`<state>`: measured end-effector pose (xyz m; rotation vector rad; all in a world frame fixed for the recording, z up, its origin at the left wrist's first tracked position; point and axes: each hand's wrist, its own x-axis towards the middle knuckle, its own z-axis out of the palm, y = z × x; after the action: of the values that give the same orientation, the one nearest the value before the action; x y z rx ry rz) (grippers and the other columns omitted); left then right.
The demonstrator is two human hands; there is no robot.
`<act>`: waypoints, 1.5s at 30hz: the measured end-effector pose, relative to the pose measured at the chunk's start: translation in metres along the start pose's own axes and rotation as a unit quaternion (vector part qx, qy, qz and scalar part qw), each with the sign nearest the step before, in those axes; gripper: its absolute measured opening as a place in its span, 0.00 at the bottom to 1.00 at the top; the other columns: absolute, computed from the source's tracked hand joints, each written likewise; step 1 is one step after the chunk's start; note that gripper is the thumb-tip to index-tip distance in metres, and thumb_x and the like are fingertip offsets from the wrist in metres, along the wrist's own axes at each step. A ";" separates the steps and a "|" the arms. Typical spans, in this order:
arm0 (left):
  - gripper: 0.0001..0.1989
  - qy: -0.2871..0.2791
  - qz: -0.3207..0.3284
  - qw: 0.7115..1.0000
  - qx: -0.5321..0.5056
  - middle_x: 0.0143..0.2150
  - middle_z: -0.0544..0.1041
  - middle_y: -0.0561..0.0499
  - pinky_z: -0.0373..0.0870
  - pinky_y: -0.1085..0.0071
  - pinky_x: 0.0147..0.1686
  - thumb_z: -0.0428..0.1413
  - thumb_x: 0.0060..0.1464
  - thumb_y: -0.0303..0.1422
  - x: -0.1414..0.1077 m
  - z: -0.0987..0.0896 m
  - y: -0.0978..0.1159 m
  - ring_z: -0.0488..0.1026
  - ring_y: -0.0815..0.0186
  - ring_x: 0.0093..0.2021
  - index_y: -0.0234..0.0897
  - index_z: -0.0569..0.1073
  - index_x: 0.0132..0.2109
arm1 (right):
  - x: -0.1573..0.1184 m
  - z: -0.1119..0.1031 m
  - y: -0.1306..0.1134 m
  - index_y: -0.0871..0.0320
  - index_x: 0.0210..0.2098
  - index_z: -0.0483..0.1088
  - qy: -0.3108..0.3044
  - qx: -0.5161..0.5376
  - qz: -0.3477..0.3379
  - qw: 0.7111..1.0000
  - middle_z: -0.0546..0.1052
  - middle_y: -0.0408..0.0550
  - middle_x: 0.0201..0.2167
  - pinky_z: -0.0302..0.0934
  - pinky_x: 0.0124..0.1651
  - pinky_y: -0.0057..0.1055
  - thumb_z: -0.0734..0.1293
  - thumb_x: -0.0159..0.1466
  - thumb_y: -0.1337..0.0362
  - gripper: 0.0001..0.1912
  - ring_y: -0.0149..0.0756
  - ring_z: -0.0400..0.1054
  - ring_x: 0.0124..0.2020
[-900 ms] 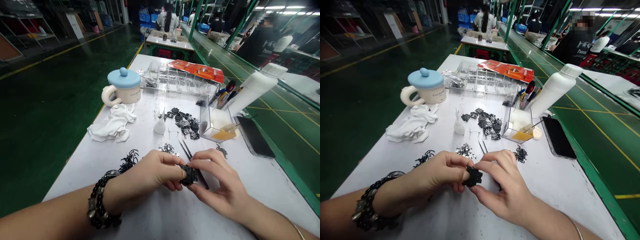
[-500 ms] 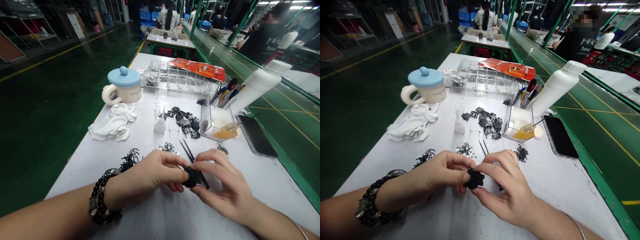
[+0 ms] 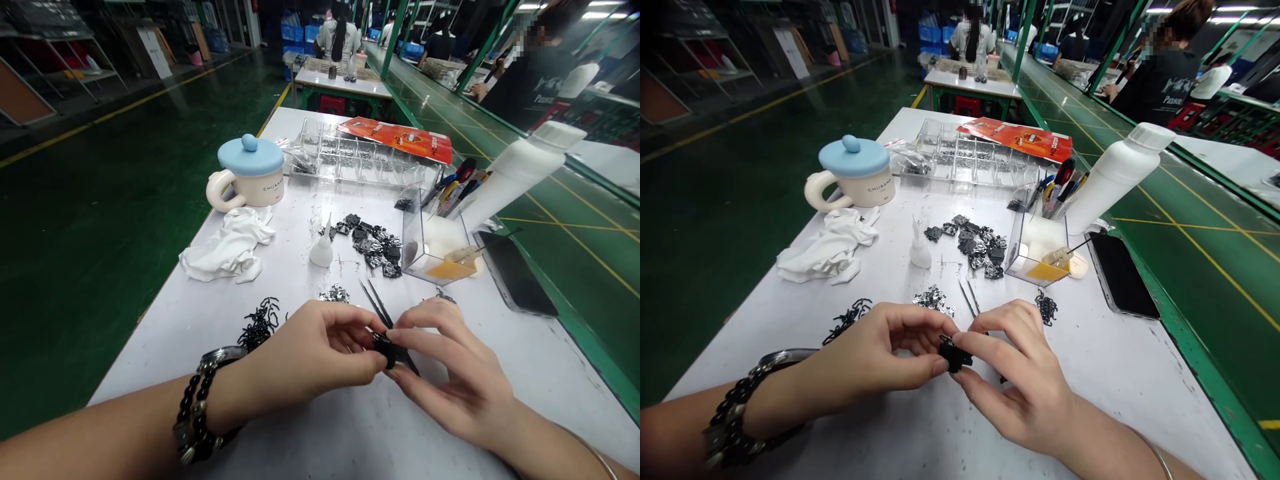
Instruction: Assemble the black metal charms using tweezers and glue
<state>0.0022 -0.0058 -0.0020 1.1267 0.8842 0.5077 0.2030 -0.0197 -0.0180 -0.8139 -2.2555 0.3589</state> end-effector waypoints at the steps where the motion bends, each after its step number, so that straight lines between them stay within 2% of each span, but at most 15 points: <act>1: 0.09 0.007 0.025 0.999 0.024 0.30 0.73 0.54 0.66 0.76 0.32 0.58 0.48 0.28 -0.001 0.000 -0.001 0.69 0.71 0.31 0.36 0.75 0.40 | 0.000 0.000 0.000 0.57 0.45 0.64 0.006 0.001 -0.002 1.000 0.68 0.50 0.35 0.57 0.38 0.41 0.65 0.57 0.74 0.17 0.37 0.63 0.36; 4: 0.09 0.030 0.109 0.987 0.114 0.33 0.76 0.54 0.69 0.75 0.35 0.57 0.49 0.26 -0.003 0.001 -0.004 0.71 0.70 0.32 0.36 0.75 0.40 | -0.001 0.001 0.000 0.59 0.45 0.64 0.017 0.020 -0.009 1.000 0.69 0.50 0.35 0.57 0.37 0.40 0.65 0.56 0.76 0.18 0.36 0.64 0.35; 6: 0.10 0.058 0.181 0.966 0.177 0.33 0.77 0.53 0.70 0.75 0.36 0.56 0.48 0.24 -0.005 0.001 -0.006 0.72 0.70 0.33 0.35 0.75 0.40 | -0.002 0.001 0.001 0.61 0.46 0.63 0.014 0.043 -0.011 0.999 0.69 0.51 0.35 0.57 0.38 0.41 0.65 0.55 0.76 0.20 0.37 0.64 0.36; 10: 0.12 0.122 0.340 0.885 0.293 0.32 0.77 0.50 0.70 0.74 0.34 0.56 0.46 0.20 -0.006 0.003 -0.010 0.72 0.69 0.32 0.31 0.75 0.39 | -0.003 -0.001 0.004 0.64 0.47 0.62 0.010 0.079 0.002 0.997 0.69 0.53 0.36 0.57 0.40 0.44 0.67 0.54 0.74 0.21 0.40 0.64 0.38; 14: 0.11 0.152 0.416 0.813 0.377 0.30 0.76 0.48 0.69 0.71 0.30 0.55 0.45 0.19 -0.006 0.006 -0.012 0.71 0.67 0.30 0.27 0.75 0.38 | -0.002 -0.002 0.003 0.65 0.43 0.64 0.002 0.080 0.003 0.997 0.68 0.52 0.35 0.56 0.38 0.42 0.66 0.55 0.73 0.15 0.38 0.63 0.37; 19: 0.11 0.145 0.425 0.782 0.432 0.29 0.76 0.48 0.69 0.70 0.27 0.54 0.45 0.19 -0.007 0.008 -0.010 0.71 0.67 0.28 0.28 0.76 0.38 | 0.000 -0.002 0.002 0.66 0.39 0.66 0.008 0.078 -0.006 0.997 0.68 0.51 0.33 0.56 0.37 0.41 0.66 0.56 0.75 0.11 0.36 0.63 0.35; 25: 0.12 0.167 0.449 0.747 0.461 0.30 0.77 0.49 0.72 0.69 0.29 0.55 0.45 0.19 -0.009 0.009 -0.011 0.73 0.66 0.29 0.30 0.75 0.39 | 0.000 -0.004 0.000 0.65 0.37 0.67 0.014 0.065 -0.016 0.998 0.70 0.50 0.31 0.57 0.38 0.41 0.65 0.56 0.76 0.08 0.35 0.64 0.34; 33: 0.11 0.160 0.465 0.742 0.456 0.33 0.78 0.48 0.74 0.69 0.33 0.55 0.46 0.20 -0.007 0.008 -0.010 0.74 0.66 0.32 0.30 0.75 0.39 | 0.000 -0.006 0.000 0.60 0.37 0.68 0.028 0.036 -0.015 0.999 0.72 0.47 0.30 0.59 0.39 0.41 0.65 0.57 0.73 0.07 0.34 0.66 0.32; 37: 0.10 0.153 0.470 0.743 0.452 0.34 0.78 0.47 0.74 0.69 0.35 0.55 0.46 0.20 -0.006 0.009 -0.011 0.74 0.66 0.33 0.30 0.75 0.38 | 0.000 -0.006 -0.001 0.61 0.37 0.68 0.031 0.039 -0.017 0.999 0.72 0.47 0.30 0.58 0.39 0.41 0.65 0.56 0.74 0.08 0.35 0.66 0.32; 45: 0.10 0.160 0.471 0.726 0.474 0.32 0.77 0.48 0.73 0.69 0.32 0.54 0.48 0.21 -0.006 0.008 -0.012 0.73 0.67 0.32 0.31 0.74 0.39 | 0.000 -0.005 0.000 0.62 0.36 0.68 0.027 0.038 -0.024 0.999 0.72 0.48 0.30 0.57 0.37 0.40 0.65 0.56 0.75 0.08 0.35 0.66 0.31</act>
<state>0.0047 -0.0189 -0.0097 2.5441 0.8086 1.1764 0.2064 -0.0197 -0.0138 -0.7203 -2.1932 0.3939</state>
